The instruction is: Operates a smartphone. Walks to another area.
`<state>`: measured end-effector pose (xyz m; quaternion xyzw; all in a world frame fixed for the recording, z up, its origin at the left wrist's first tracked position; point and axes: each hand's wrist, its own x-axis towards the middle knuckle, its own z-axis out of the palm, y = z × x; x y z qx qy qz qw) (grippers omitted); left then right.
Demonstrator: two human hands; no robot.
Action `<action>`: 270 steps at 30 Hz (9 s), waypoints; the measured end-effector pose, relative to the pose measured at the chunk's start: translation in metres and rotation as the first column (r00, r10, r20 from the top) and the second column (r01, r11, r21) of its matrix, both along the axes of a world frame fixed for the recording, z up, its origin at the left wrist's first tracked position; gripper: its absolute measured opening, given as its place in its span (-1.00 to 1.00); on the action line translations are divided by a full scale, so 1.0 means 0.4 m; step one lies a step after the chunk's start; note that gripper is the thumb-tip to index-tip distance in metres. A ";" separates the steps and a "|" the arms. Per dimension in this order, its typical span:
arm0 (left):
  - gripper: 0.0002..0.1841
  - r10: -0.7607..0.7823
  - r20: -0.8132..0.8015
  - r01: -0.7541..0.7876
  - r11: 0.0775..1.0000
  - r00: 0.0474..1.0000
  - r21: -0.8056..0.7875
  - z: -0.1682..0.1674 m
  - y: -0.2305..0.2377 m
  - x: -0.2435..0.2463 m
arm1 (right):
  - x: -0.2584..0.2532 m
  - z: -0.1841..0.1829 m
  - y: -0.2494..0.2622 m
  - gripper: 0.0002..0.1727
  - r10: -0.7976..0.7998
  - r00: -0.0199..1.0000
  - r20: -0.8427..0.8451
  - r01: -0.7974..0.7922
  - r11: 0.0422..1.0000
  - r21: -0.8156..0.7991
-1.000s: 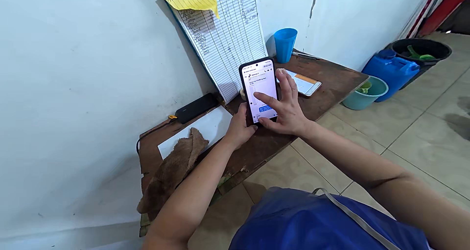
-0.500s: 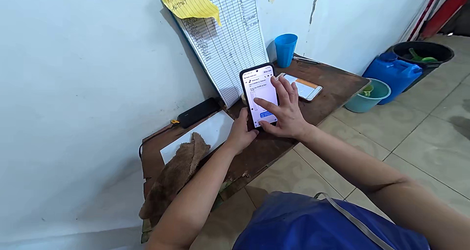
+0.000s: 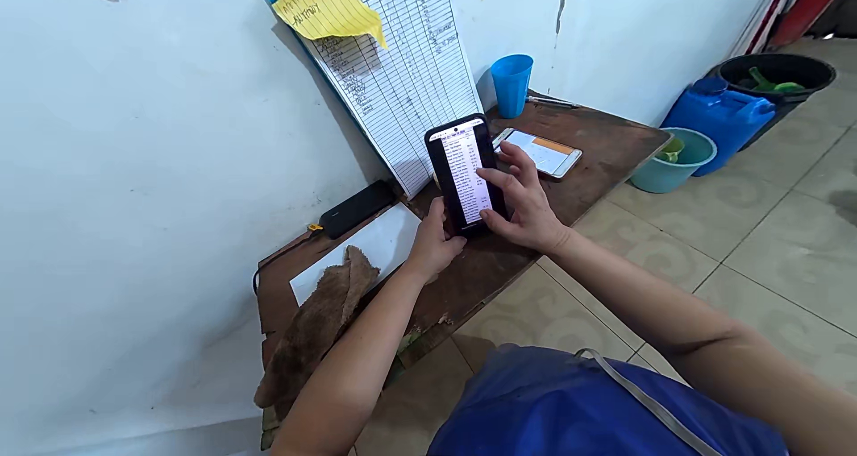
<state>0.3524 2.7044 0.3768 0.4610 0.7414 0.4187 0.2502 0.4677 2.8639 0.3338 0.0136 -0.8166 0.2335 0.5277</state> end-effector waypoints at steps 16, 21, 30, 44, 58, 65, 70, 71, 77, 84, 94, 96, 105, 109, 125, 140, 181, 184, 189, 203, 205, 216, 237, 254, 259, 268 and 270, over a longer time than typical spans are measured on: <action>-0.30 -0.003 -0.009 0.004 1.000 1.000 0.015 -0.001 -0.001 0.004 | 0.004 0.012 -0.002 -0.78 0.033 0.999 -0.035 -0.036 0.995 -0.088; -0.30 -0.015 -0.015 0.015 1.000 1.000 0.025 -0.003 -0.002 0.003 | -0.008 0.017 -0.007 -0.93 -0.021 0.998 -0.059 0.017 0.998 -0.058; -0.30 -0.013 -0.019 0.014 0.999 1.000 0.037 0.002 -0.004 0.010 | -0.015 0.012 -0.008 -0.88 -0.137 0.989 -0.062 0.142 0.987 0.078; -0.35 -0.019 -0.060 0.021 0.999 0.998 0.037 0.007 -0.005 0.013 | -0.009 0.006 -0.008 -0.49 -0.128 0.991 -0.024 0.129 0.990 0.054; -0.29 -0.005 0.001 0.005 1.000 1.000 0.002 0.010 -0.003 0.011 | -0.001 -0.002 -0.004 -0.74 -0.047 0.997 -0.063 0.045 0.999 -0.031; -0.29 -0.002 0.015 0.002 1.000 1.000 0.003 0.013 -0.001 0.012 | -0.005 -0.004 -0.002 -0.54 -0.040 0.999 -0.014 0.040 0.999 -0.021; -0.28 -0.013 0.016 0.013 1.000 1.000 0.024 0.009 -0.002 0.010 | -0.002 -0.004 -0.001 -0.65 -0.078 0.997 -0.017 0.077 0.996 -0.041; -0.27 -0.013 0.019 0.013 1.000 1.000 0.028 0.008 -0.002 0.009 | -0.001 -0.006 -0.001 -0.66 -0.085 0.996 -0.023 0.084 0.995 -0.049; -0.31 0.001 0.012 -0.001 1.000 1.000 0.014 0.011 -0.003 0.011 | -0.003 -0.010 0.001 -0.63 -0.072 0.995 -0.065 0.069 0.997 -0.041; -0.30 0.007 0.020 -0.007 1.000 1.000 0.015 0.011 -0.002 0.013 | 0.000 -0.005 0.000 -0.52 -0.104 0.992 -0.065 0.099 0.992 -0.079; -0.30 0.002 -0.002 -0.002 1.000 1.000 0.014 0.006 -0.002 0.008 | 0.005 -0.003 -0.005 -0.61 -0.109 0.993 -0.038 0.105 0.990 -0.090; -0.30 0.008 -0.004 -0.008 1.000 1.000 0.008 0.007 -0.002 0.010 | 0.003 -0.004 -0.006 -0.58 -0.105 0.994 -0.013 0.104 0.992 -0.065; -0.29 0.008 0.009 -0.008 1.000 1.000 0.017 0.005 -0.002 0.010 | 0.000 -0.006 -0.006 -0.45 -0.013 0.994 0.107 0.013 1.000 -0.007; -0.30 0.004 0.014 -0.004 1.000 1.000 0.025 0.007 -0.003 0.012 | 0.001 -0.008 -0.005 -0.46 0.007 0.998 0.057 -0.006 1.000 -0.012; -0.27 0.005 0.019 -0.006 1.000 1.000 0.018 0.005 -0.002 0.010 | 0.000 -0.008 -0.003 -0.60 -0.063 0.998 0.020 0.062 0.996 0.068; -0.29 -0.002 0.028 0.001 0.999 1.000 0.046 0.001 -0.003 0.009 | 0.006 -0.008 -0.005 -0.65 -0.094 0.994 -0.049 0.092 0.995 -0.044; -0.30 0.016 0.023 -0.016 1.000 1.000 0.026 0.005 -0.002 0.012 | 0.002 -0.005 -0.005 -0.44 -0.019 0.998 0.054 0.020 1.000 -0.021; -0.29 0.014 0.027 -0.015 0.999 1.000 0.036 0.004 -0.002 0.013 | -0.002 -0.005 -0.003 -0.29 -0.042 0.997 0.066 0.044 0.999 -0.029; -0.30 0.017 0.031 -0.019 0.999 0.999 0.038 0.003 -0.001 0.012 | -0.001 -0.002 -0.005 -0.41 -0.048 0.998 0.050 0.050 0.998 -0.048; -0.31 0.016 0.039 -0.018 0.999 0.999 0.050 0.002 -0.001 0.012 | 0.001 0.000 -0.005 -0.56 -0.043 0.999 0.023 0.045 0.997 -0.058; -0.32 0.015 0.034 -0.016 0.999 0.999 0.044 0.003 -0.001 0.011 | 0.001 0.000 -0.005 -0.57 -0.046 0.999 0.024 0.047 0.997 -0.058; -0.31 0.022 0.017 -0.022 0.999 1.000 0.039 0.002 -0.001 0.011 | 0.000 -0.007 -0.001 -0.58 -0.022 0.999 -0.029 0.022 0.999 -0.031; -0.33 0.007 -0.007 -0.007 0.999 1.000 0.036 0.005 -0.002 0.013 | 0.002 -0.004 -0.005 -0.44 -0.048 0.999 0.007 0.048 0.997 -0.068; -0.35 0.017 -0.007 -0.016 0.999 1.000 0.045 0.005 -0.002 0.015 | 0.004 0.000 -0.006 -0.76 -0.057 0.998 -0.037 0.055 0.997 -0.046; -0.35 0.021 -0.004 -0.021 0.999 1.000 0.036 0.009 -0.003 0.018 | 0.004 -0.004 -0.003 -0.76 -0.046 0.991 -0.124 0.042 0.999 -0.027; -0.30 0.015 -0.002 -0.015 1.000 1.000 0.020 0.002 -0.004 0.013 | 0.027 0.017 0.013 -0.19 0.269 0.958 0.099 -0.188 0.851 -0.491; -0.28 0.007 -0.018 -0.007 1.000 1.000 0.018 -0.001 -0.004 0.010 | 0.038 0.036 0.013 -0.09 0.464 0.858 0.219 -0.230 0.729 -0.645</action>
